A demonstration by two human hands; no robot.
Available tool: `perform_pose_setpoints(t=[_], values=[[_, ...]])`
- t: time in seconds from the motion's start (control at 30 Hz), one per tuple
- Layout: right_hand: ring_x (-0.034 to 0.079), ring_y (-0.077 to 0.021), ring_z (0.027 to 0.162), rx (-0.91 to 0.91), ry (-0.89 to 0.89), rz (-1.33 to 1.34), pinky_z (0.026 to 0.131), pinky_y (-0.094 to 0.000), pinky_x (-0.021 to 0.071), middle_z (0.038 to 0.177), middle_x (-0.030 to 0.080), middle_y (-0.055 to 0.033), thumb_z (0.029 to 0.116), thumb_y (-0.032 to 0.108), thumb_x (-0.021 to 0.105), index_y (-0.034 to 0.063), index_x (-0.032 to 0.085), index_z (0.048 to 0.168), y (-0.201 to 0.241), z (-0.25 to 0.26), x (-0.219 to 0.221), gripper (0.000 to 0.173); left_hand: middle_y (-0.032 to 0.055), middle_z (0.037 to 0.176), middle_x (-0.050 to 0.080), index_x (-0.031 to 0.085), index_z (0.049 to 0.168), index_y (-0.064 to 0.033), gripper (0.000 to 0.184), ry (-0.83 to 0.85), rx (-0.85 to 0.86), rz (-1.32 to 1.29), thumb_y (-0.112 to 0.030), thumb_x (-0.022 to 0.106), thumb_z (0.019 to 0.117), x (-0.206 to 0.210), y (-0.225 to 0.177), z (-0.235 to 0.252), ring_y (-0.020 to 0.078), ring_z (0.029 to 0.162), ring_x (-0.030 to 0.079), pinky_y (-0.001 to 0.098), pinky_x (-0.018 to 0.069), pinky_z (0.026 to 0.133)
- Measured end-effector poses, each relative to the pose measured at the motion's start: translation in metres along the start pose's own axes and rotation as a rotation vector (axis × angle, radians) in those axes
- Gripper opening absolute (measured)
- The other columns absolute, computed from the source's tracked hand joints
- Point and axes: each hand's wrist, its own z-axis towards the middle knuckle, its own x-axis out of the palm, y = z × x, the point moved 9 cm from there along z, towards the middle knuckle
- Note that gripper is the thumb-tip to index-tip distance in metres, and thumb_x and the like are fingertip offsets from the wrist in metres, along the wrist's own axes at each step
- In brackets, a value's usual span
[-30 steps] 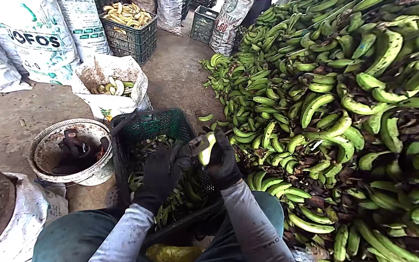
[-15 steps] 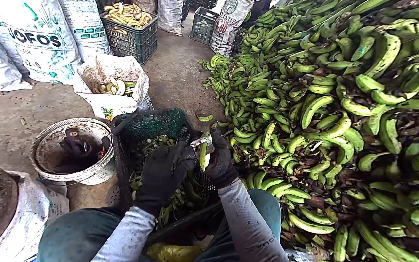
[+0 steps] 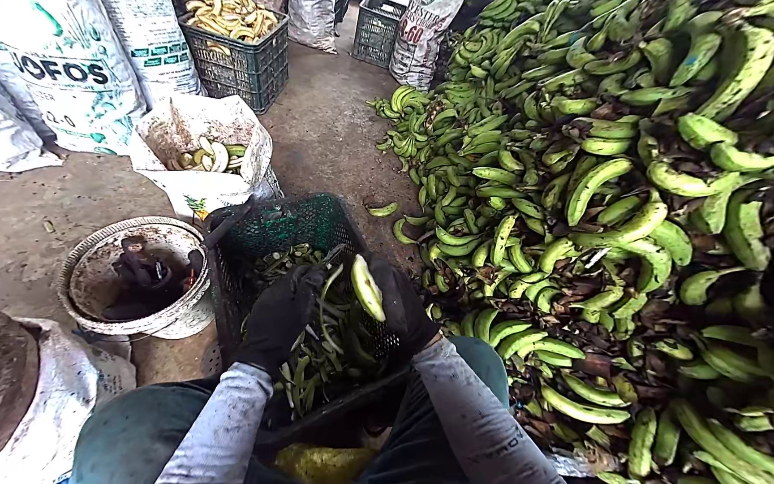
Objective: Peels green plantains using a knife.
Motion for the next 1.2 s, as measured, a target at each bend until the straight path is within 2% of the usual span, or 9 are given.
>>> perform_pose_setpoints(t=[0.07,0.13,0.3,0.43,0.57,0.73,0.87,1.03,1.2], values=[[0.062,-0.0117,0.071,0.147,-0.007,0.397,0.062,-0.0271,0.0548,0.095,0.065,-0.0064,0.1076,0.046,0.023,0.0119,0.051,0.143,-0.025,0.008,0.0,0.056,0.01,0.125,0.068,0.057,0.144,-0.0233,0.056,-0.007,0.044,-0.012,-0.058,0.037,0.1057,0.0,-0.003,-0.001,0.0275,0.113,0.066,0.0582,0.0501,0.097],[0.059,-0.0132,0.054,0.302,0.014,0.863,0.046,-0.0266,0.0525,0.078,0.062,-0.0058,0.1068,0.057,0.027,0.0186,0.055,0.134,-0.039,0.013,0.005,0.054,0.0109,0.124,0.067,0.054,0.148,-0.0224,0.06,-0.041,0.175,0.053,-0.06,0.039,0.1032,0.006,-0.012,-0.003,0.0277,0.108,0.067,0.0556,0.0528,0.093],[0.062,-0.013,0.061,0.481,0.09,1.468,0.058,-0.0297,0.0567,0.075,0.063,-0.003,0.1026,0.055,0.034,0.0127,0.062,0.096,-0.06,0.011,0.014,0.051,0.0196,0.11,0.07,0.065,0.139,-0.0202,0.063,-0.296,0.645,0.31,-0.064,0.046,0.0987,0.028,-0.048,-0.03,0.0399,0.105,0.067,0.0615,0.0512,0.094],[0.062,-0.0129,0.058,0.507,0.031,1.652,0.057,-0.0271,0.0563,0.071,0.061,-0.0037,0.104,0.048,0.034,0.0085,0.06,0.093,-0.063,0.005,0.016,0.048,0.0157,0.106,0.072,0.069,0.134,-0.0238,0.051,-0.403,0.75,0.327,-0.056,0.054,0.0976,0.038,-0.052,-0.037,0.0362,0.102,0.068,0.0604,0.0499,0.097],[0.063,-0.0138,0.061,0.549,-0.004,1.556,0.057,-0.0304,0.0568,0.073,0.062,-0.0035,0.1047,0.049,0.03,0.0119,0.06,0.096,-0.061,0.0,0.024,0.048,0.0183,0.11,0.071,0.068,0.135,-0.0208,0.051,-0.32,0.641,0.315,-0.052,0.055,0.0965,0.043,-0.047,-0.031,0.039,0.104,0.068,0.0588,0.0528,0.092],[0.063,-0.0116,0.069,0.372,-0.109,0.936,0.062,-0.0298,0.056,0.08,0.063,-0.003,0.1091,0.035,0.034,0.0126,0.06,0.106,-0.055,0.001,0.008,0.034,0.0194,0.134,0.063,0.053,0.15,-0.022,0.051,0.021,0.202,0.13,-0.04,0.051,0.1021,0.05,-0.027,-0.016,0.0373,0.124,0.06,0.0574,0.0482,0.103],[0.064,-0.011,0.082,0.2,-0.032,0.685,0.075,-0.0309,0.0576,0.096,0.066,-0.0036,0.1101,0.031,0.032,0.0107,0.059,0.128,-0.046,0.001,0.009,0.038,0.0144,0.131,0.064,0.053,0.149,-0.0199,0.062,0.006,0.114,-0.001,-0.059,0.044,0.1018,0.043,-0.017,-0.009,0.0307,0.116,0.064,0.0553,0.0496,0.1],[0.064,-0.0132,0.092,0.312,-0.107,0.458,0.081,-0.0334,0.0562,0.105,0.064,-0.0078,0.1114,0.037,0.028,0.0093,0.056,0.131,-0.066,0.001,0.01,0.044,0.0213,0.128,0.065,0.058,0.145,-0.0161,0.062,-0.089,0.172,0.169,-0.056,0.047,0.0999,0.039,-0.02,-0.013,0.0404,0.118,0.063,0.0603,0.0491,0.098],[0.065,-0.0136,0.096,0.127,-0.039,0.11,0.089,-0.0363,0.0551,0.108,0.069,-0.0083,0.1076,0.037,0.032,0.0086,0.064,0.128,-0.046,-0.001,0.011,0.048,0.0089,0.114,0.069,0.057,0.143,-0.0191,0.043,0.051,-0.08,-0.279,-0.042,0.042,0.1094,0.038,0.017,-0.001,0.0202,0.097,0.068,0.0446,0.0564,0.086]])
